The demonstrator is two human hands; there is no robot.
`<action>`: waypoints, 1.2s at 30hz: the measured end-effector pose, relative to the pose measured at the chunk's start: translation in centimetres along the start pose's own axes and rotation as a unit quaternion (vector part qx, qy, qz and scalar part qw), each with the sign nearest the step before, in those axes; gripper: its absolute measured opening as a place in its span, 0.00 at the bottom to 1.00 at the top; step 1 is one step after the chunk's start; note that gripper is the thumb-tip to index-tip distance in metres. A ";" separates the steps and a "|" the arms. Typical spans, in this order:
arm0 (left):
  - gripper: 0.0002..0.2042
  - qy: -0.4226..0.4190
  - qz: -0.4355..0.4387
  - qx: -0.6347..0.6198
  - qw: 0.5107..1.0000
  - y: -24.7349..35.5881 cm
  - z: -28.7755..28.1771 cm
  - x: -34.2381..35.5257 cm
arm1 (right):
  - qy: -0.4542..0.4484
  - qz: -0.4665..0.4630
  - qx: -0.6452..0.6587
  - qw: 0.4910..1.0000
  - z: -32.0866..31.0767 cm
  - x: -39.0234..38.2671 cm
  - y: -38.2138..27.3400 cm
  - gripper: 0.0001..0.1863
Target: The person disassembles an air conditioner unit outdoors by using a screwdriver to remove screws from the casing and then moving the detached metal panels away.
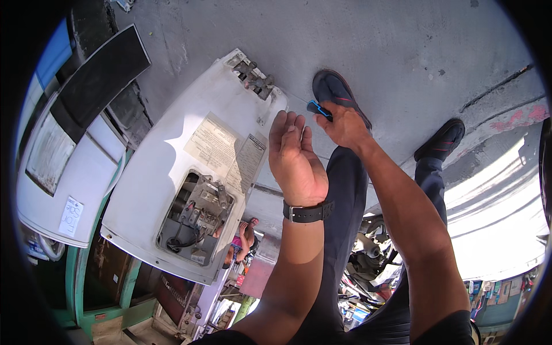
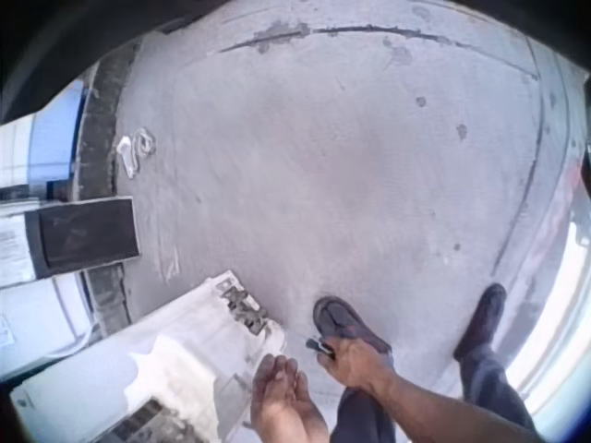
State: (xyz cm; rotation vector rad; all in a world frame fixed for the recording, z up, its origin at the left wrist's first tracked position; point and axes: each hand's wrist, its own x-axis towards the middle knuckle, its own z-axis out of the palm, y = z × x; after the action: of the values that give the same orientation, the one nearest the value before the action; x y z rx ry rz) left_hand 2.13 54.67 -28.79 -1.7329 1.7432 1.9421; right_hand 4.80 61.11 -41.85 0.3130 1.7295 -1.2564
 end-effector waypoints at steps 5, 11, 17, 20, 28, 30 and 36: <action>0.20 -0.019 -0.007 -0.015 1.000 0.2 0.3 0.0 | -0.013 0.019 -0.025 0.999 0.1 0.8 -0.9 0.21; 0.19 0.003 -0.008 -0.037 0.999 1.1 0.6 0.9 | 0.033 0.023 0.073 0.997 -4.9 -0.4 -2.6 0.19; 0.28 0.071 -0.017 0.004 0.997 1.7 0.2 2.2 | 0.010 -0.112 0.037 0.993 -5.3 -4.1 -2.7 0.17; 0.31 0.068 -0.067 0.010 0.995 1.5 -0.5 2.9 | -0.024 -0.058 0.015 0.998 -6.4 -2.6 -3.7 0.17; 0.27 -0.042 -0.108 -0.045 0.992 1.6 0.7 2.7 | -0.036 -0.076 -0.176 0.981 -14.9 4.7 -9.4 0.19; 0.26 -0.039 -0.110 -0.046 0.992 1.9 0.9 3.0 | -0.081 -0.095 -0.181 0.976 -14.7 7.0 -10.3 0.18; 0.25 -0.031 -0.115 -0.052 0.992 2.3 1.2 3.9 | -0.138 -0.090 -0.270 0.949 -14.0 11.1 -13.9 0.18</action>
State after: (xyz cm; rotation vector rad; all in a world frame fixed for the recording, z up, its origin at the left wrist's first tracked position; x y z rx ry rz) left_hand -1.64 52.29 -30.17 -1.7925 1.3764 1.9927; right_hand -17.75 63.46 -41.85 -0.3344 1.7990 -0.8494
